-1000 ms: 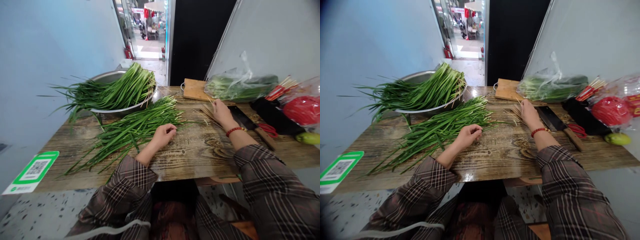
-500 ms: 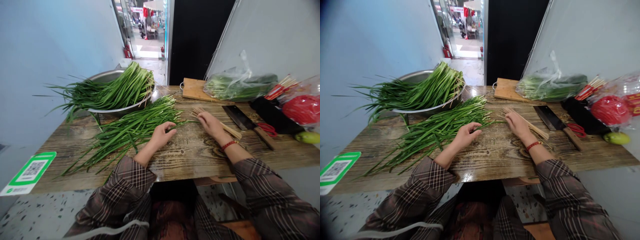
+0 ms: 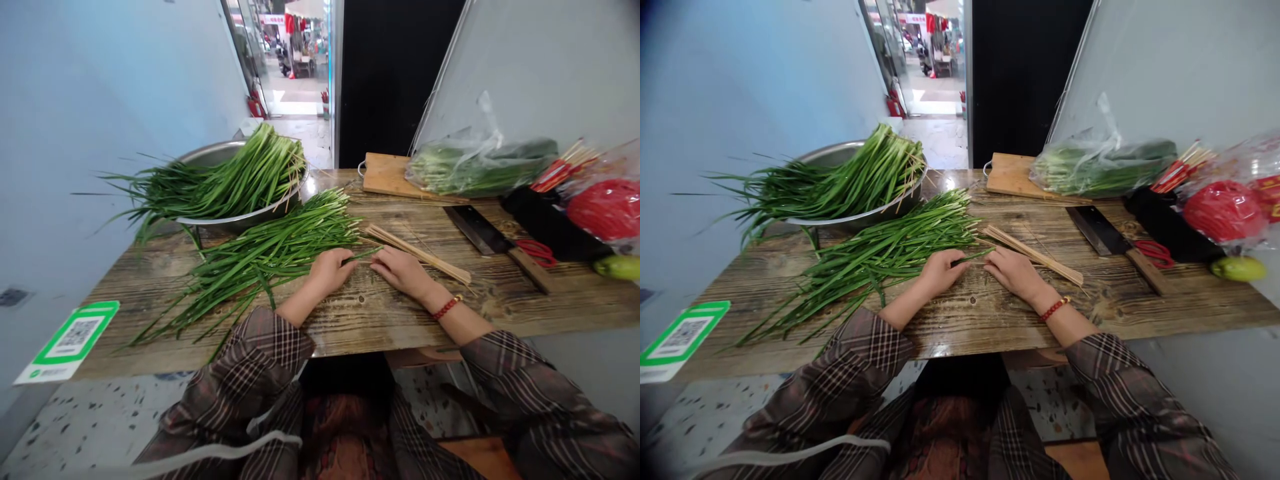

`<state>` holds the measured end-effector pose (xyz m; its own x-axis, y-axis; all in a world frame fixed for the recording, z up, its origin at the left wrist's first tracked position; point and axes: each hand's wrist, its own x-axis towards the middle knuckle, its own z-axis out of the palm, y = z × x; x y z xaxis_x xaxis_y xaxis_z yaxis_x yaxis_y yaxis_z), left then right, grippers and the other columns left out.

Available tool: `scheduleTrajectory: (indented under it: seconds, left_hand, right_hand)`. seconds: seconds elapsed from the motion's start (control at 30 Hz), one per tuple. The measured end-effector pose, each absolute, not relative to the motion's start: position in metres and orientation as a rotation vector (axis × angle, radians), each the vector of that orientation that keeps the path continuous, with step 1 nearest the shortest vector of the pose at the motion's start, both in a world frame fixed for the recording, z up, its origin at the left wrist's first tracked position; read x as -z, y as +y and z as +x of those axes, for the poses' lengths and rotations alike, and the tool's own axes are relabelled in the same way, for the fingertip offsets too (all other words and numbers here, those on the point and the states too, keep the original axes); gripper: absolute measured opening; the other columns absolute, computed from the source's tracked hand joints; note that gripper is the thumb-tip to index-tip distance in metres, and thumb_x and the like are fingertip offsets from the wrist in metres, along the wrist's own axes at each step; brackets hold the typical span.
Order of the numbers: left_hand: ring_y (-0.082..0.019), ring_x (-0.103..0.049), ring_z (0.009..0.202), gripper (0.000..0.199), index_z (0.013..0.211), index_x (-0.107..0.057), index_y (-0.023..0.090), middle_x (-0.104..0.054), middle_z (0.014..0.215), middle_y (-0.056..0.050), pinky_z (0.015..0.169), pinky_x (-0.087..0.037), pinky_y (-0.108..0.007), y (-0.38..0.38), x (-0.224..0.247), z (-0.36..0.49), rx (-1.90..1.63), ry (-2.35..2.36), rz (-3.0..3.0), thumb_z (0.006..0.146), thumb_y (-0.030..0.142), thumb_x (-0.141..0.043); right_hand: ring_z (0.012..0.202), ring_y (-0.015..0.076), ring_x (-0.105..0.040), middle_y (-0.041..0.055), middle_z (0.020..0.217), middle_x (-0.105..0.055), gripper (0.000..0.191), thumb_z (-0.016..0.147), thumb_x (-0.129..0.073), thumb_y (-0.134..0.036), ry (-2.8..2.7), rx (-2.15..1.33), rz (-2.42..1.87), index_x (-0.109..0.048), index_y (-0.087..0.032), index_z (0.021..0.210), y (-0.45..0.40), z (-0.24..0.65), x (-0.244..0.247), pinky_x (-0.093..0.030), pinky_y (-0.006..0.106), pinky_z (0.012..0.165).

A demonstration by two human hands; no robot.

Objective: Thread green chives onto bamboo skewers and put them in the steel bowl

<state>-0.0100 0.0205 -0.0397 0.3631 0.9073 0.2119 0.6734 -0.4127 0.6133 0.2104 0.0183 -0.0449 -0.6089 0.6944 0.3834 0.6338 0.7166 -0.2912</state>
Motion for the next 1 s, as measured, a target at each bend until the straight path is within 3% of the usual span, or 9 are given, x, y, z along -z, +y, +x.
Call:
scheduleTrajectory:
  seconds: [0.27,0.53,0.7,0.83,1.0]
  left_hand:
    - [-0.014,-0.049,0.064,0.022,0.071,-0.064,0.016,-0.058,0.066,-0.001,0.063,-0.036,-0.024,0.021,0.035,-0.023,-0.846,1.402,2.102,0.084,0.030,-0.055]
    - [-0.012,-0.042,0.060,0.025,0.061,-0.054,0.016,-0.046,0.058,0.002,0.059,-0.030,-0.024,0.023,0.024,-0.039,-0.918,1.461,2.084,0.083,0.027,-0.053]
    - [-0.012,-0.041,0.058,0.024,0.062,-0.054,0.016,-0.047,0.058,0.003,0.059,-0.028,-0.024,0.024,0.020,-0.045,-0.924,1.439,2.067,0.083,0.028,-0.054]
    - [-0.012,-0.041,0.056,0.025,0.064,-0.055,0.017,-0.047,0.057,0.002,0.057,-0.026,-0.024,0.020,0.021,-0.041,-0.858,1.449,2.130,0.084,0.031,-0.052]
    - [-0.015,-0.046,0.059,0.020,0.070,-0.059,0.019,-0.054,0.062,0.000,0.057,-0.028,-0.025,0.015,0.022,-0.038,-0.748,1.503,2.235,0.086,0.029,-0.052]
  right_hand:
    - [0.080,0.0208,-0.057,0.0062,0.086,-0.062,0.018,0.094,-0.051,-0.037,-2.457,-0.085,-1.212,-0.056,-0.020,0.093,0.032,0.252,0.051,-0.043,0.032,0.073]
    - [0.088,0.0245,-0.059,0.0099,0.095,-0.063,0.037,0.089,-0.054,-0.051,-2.400,0.043,-1.472,-0.057,-0.017,0.104,0.045,0.290,0.054,-0.046,0.036,0.080]
    - [0.099,0.0275,-0.059,0.0129,0.106,-0.063,0.042,0.085,-0.059,-0.047,-2.294,0.104,-1.633,-0.056,-0.015,0.113,0.045,0.320,0.047,-0.046,0.039,0.088]
    - [0.105,0.0255,-0.057,0.0145,0.114,-0.061,0.032,0.095,-0.041,-0.031,-2.059,0.155,-1.621,-0.054,-0.016,0.119,0.035,0.299,0.025,-0.044,0.039,0.093]
    - [0.105,0.0257,-0.057,0.0109,0.110,-0.065,0.028,0.097,-0.042,-0.035,-2.321,-0.033,-1.260,-0.061,-0.022,0.113,0.027,0.230,0.013,-0.043,0.040,0.094]
